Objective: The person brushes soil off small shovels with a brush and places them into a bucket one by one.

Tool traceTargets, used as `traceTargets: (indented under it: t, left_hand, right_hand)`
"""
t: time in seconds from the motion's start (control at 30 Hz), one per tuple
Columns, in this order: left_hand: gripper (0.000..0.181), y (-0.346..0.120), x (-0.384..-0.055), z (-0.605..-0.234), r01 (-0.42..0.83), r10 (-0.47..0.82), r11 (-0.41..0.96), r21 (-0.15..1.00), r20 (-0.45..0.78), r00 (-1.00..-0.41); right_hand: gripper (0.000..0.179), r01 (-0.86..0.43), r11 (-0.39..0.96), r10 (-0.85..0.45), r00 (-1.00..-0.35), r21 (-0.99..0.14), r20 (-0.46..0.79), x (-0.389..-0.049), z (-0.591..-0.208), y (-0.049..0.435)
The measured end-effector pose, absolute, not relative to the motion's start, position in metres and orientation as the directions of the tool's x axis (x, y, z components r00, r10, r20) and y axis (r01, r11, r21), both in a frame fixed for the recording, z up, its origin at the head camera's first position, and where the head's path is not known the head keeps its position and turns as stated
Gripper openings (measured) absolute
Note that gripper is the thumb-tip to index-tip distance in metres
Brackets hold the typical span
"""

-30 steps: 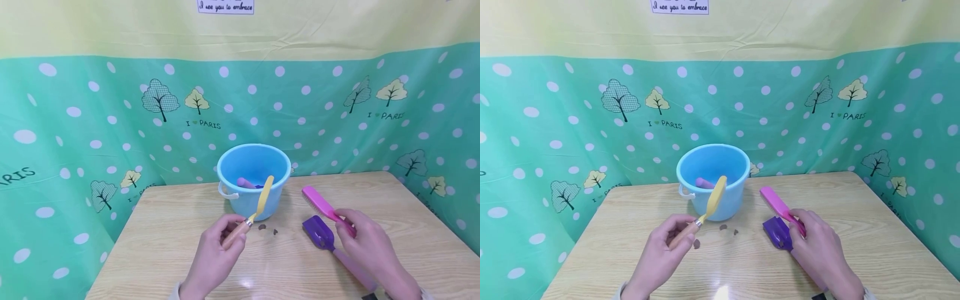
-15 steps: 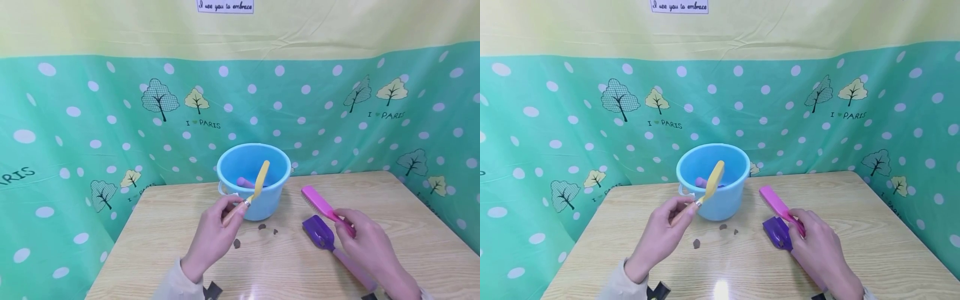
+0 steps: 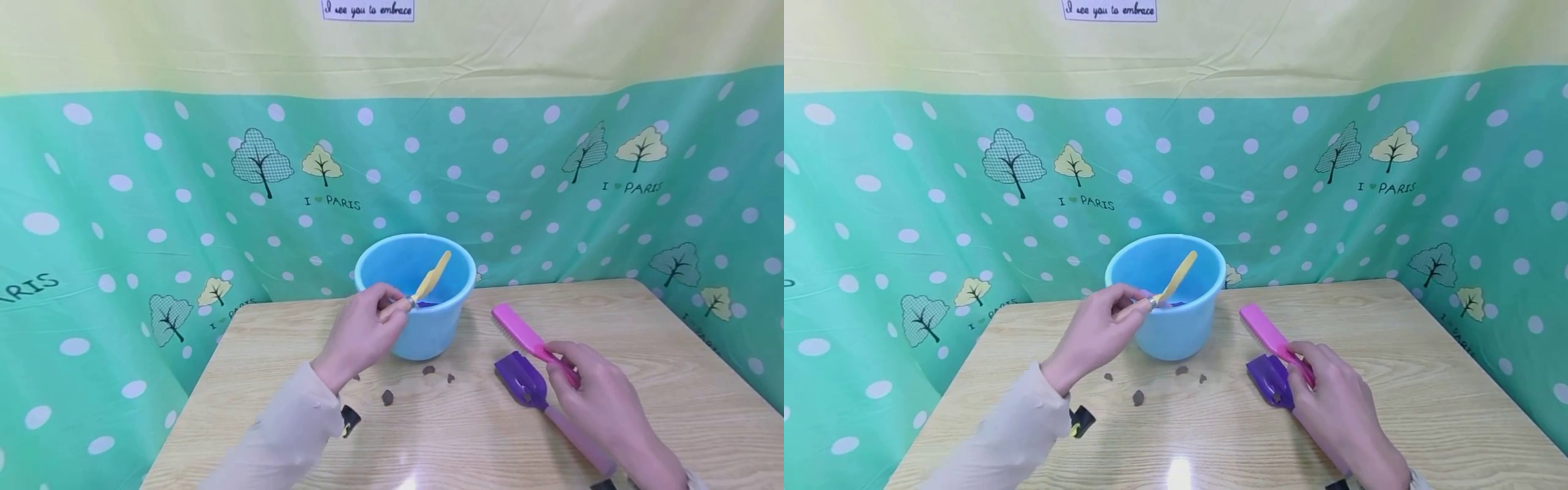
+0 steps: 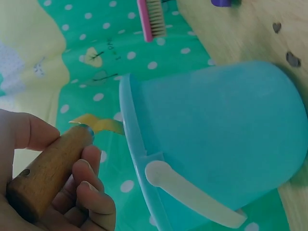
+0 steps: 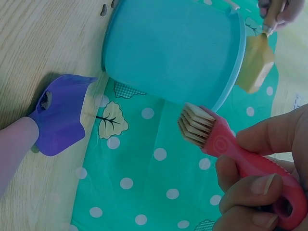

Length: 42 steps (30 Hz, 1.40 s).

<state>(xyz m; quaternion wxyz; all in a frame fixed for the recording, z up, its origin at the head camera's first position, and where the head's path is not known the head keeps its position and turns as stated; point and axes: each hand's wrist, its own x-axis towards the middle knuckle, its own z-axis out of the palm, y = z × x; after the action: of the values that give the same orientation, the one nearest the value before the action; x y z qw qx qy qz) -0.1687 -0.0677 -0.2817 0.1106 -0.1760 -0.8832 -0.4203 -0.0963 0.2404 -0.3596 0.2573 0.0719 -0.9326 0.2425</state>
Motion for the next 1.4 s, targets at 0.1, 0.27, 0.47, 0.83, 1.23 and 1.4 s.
traceTargets:
  t: [0.1,0.27,0.47,0.83,1.23,1.4]
  left_hand:
    - [0.014,-0.064,-0.177,-0.279,0.412,0.242,0.655,0.634,0.340,-0.909]
    - [0.016,-0.058,-0.188,-0.277,0.442,0.304,0.761,0.475,0.340,-0.890]
    - [0.014,-0.052,-0.201,-0.273,0.462,0.368,0.809,0.363,0.300,-0.880]
    - [0.027,-0.042,-0.223,-0.269,0.428,0.406,0.852,0.301,0.136,-0.904]
    - [0.016,-0.023,-0.243,-0.265,0.342,0.357,0.918,0.202,-0.043,-0.933]
    - [0.010,-0.016,-0.249,-0.265,0.342,0.357,0.925,0.166,-0.069,-0.932]
  right_hand:
    - [0.027,-0.257,0.873,-0.010,-0.859,-0.415,0.512,-0.096,-0.359,0.240]
    - [0.027,-0.253,0.874,-0.008,-0.861,-0.415,0.509,-0.096,-0.359,0.241]
    - [0.028,-0.257,0.873,-0.011,-0.860,-0.414,0.510,-0.096,-0.359,0.240]
    - [0.031,-0.222,0.873,0.008,-0.884,-0.434,0.468,-0.095,-0.359,0.238]
    - [0.031,-0.219,0.876,0.009,-0.884,-0.430,0.468,-0.095,-0.358,0.239]
    - [0.030,-0.224,0.876,0.006,-0.880,-0.427,0.475,-0.095,-0.359,0.239]
